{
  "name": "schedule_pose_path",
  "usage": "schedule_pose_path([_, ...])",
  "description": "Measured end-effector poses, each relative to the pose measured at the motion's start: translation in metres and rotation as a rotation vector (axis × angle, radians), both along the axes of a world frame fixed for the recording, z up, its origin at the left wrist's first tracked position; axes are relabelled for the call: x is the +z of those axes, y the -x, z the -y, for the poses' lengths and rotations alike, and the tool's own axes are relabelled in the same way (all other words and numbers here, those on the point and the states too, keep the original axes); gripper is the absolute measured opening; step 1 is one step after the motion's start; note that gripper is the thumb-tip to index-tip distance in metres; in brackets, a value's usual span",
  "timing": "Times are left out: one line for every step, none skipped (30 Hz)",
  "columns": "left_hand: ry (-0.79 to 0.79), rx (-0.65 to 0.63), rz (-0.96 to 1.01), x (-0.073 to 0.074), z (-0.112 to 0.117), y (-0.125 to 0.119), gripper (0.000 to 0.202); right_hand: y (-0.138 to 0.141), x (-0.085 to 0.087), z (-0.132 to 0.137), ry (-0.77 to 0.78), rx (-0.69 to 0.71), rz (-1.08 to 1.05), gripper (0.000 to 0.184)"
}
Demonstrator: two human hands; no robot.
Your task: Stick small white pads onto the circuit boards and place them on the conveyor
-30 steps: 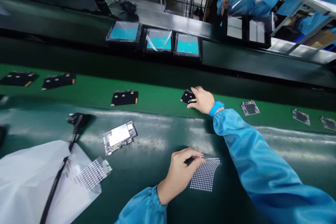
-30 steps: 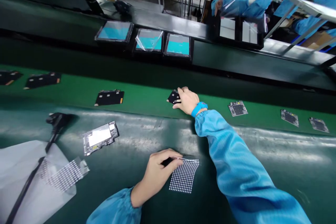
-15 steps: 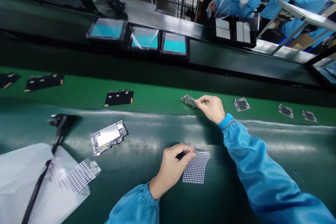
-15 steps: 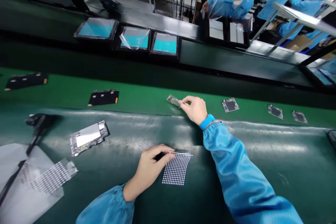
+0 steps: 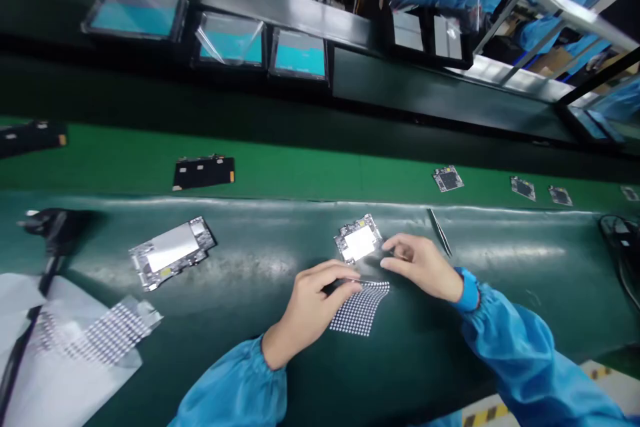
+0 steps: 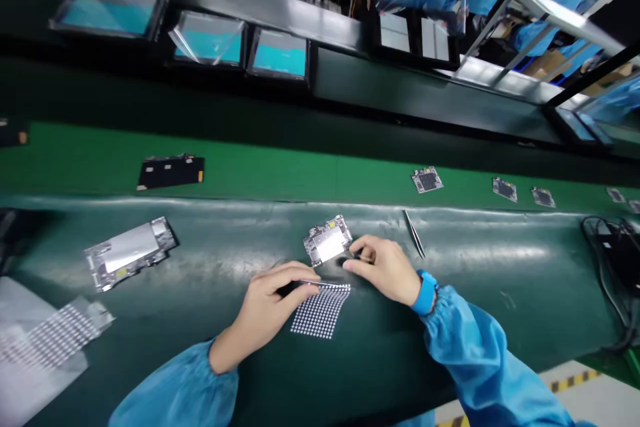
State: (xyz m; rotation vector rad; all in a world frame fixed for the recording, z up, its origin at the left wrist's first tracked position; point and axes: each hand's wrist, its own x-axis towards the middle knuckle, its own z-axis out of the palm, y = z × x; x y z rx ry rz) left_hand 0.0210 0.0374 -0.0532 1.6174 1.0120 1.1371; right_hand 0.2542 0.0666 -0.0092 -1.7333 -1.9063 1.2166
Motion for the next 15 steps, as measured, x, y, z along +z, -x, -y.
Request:
schedule_pose_path([-0.006, -0.017, 0.001, 0.001, 0.000, 0.000, 0.005, -0.003, 0.003, 0.000, -0.104, 0.023, 0.113, 0.035])
schedule_pose_path([-0.015, -0.028, -0.001, 0.001, 0.000, 0.000, 0.005, -0.005, 0.006, -0.003, -0.200, 0.053, 0.211, 0.036])
schedule_pose_path([-0.027, -0.036, -0.005, 0.001, -0.001, 0.000, 0.005, -0.005, 0.007, -0.007, -0.274, 0.092, 0.278, 0.037])
schedule_pose_path([-0.041, -0.041, -0.014, 0.001, -0.001, -0.001, 0.005, -0.004, 0.008, -0.011, -0.324, 0.133, 0.312, 0.038])
schedule_pose_path([-0.056, -0.046, -0.025, 0.001, -0.001, -0.001, 0.005, -0.003, 0.007, -0.015, -0.360, 0.171, 0.320, 0.036])
schedule_pose_path([-0.071, -0.049, -0.038, 0.001, -0.001, -0.001, 0.004, 0.000, 0.006, -0.018, -0.385, 0.202, 0.313, 0.032])
schedule_pose_path([-0.085, -0.050, -0.050, 0.001, -0.001, -0.001, 0.004, 0.003, 0.005, -0.021, -0.402, 0.224, 0.298, 0.026])
schedule_pose_path([-0.098, -0.049, -0.061, 0.001, 0.000, -0.001, 0.003, 0.006, 0.003, -0.024, -0.417, 0.241, 0.279, 0.022])
schedule_pose_path([-0.107, -0.049, -0.068, 0.000, 0.000, -0.001, 0.003, 0.009, 0.001, -0.026, -0.430, 0.258, 0.260, 0.021])
schedule_pose_path([-0.115, -0.047, -0.073, 0.000, 0.000, -0.001, 0.003, 0.013, -0.001, -0.029, -0.441, 0.277, 0.246, 0.021])
schedule_pose_path([-0.122, -0.044, -0.076, -0.001, 0.000, -0.001, 0.003, 0.016, -0.002, -0.031, -0.451, 0.297, 0.241, 0.021])
schedule_pose_path([-0.129, -0.037, -0.079, -0.001, 0.000, -0.002, 0.003, 0.020, -0.003, -0.033, -0.459, 0.319, 0.243, 0.021])
schedule_pose_path([-0.136, -0.029, -0.083, -0.002, 0.001, -0.002, 0.003, 0.023, -0.004, -0.036, -0.465, 0.338, 0.248, 0.021])
schedule_pose_path([-0.143, -0.019, -0.089, -0.003, 0.001, -0.002, 0.003, 0.027, -0.005, -0.038, -0.468, 0.356, 0.251, 0.021])
schedule_pose_path([-0.151, -0.009, -0.099, -0.003, 0.001, -0.003, 0.003, 0.031, -0.006, -0.040, -0.471, 0.368, 0.250, 0.021])
